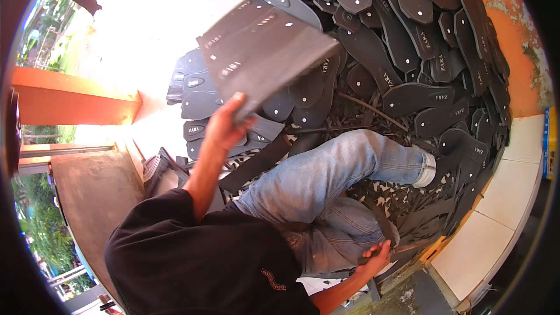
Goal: The person trims the edges of multiple shoe sole components one at a time using a knife while sitting on the floor among a pile of components.
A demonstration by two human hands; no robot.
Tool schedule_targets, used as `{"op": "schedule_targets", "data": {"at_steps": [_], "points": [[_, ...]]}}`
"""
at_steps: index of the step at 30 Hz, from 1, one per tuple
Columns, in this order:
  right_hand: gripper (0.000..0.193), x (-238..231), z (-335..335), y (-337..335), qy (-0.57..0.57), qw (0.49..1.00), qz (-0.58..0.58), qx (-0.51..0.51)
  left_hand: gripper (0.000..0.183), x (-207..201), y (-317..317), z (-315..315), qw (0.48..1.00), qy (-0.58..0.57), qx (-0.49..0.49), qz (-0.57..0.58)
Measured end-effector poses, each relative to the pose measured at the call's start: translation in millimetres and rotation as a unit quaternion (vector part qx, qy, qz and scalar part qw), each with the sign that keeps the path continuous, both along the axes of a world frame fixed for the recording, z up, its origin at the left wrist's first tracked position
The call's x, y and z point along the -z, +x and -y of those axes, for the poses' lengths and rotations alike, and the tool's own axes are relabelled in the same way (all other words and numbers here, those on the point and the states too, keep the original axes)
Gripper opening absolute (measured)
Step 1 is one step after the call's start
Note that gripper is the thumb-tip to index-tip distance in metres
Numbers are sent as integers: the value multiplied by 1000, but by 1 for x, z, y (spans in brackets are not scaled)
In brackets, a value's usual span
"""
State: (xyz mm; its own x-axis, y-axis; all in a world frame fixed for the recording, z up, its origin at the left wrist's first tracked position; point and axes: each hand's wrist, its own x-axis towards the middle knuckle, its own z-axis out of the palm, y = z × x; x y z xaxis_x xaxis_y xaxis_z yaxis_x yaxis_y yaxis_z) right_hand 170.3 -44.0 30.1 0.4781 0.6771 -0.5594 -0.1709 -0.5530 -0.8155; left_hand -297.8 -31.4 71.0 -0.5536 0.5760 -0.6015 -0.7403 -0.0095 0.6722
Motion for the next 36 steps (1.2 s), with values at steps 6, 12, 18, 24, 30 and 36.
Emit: {"op": "schedule_targets", "data": {"at_steps": [6,12,18,24,30,36], "points": [[34,-63,-53,-133,79,984,-116,-109,32,-10,151,-52,974,82,156,141],[30,-63,-85,-213,129,936,-66,-321,33,2,163,-23,974,58,197,91],[16,-74,-82,-208,144,936,-102,-305,60,9,119,-6,976,189,38,103],[57,-89,-64,-70,211,950,-136,-184,57,24,-43,67,956,242,-154,57],[42,-122,-87,83,277,947,-35,-157,45,13,-18,52,982,188,-17,12],[42,-95,-63,215,76,951,287,86,33,-6,108,6,967,245,33,68]]}}
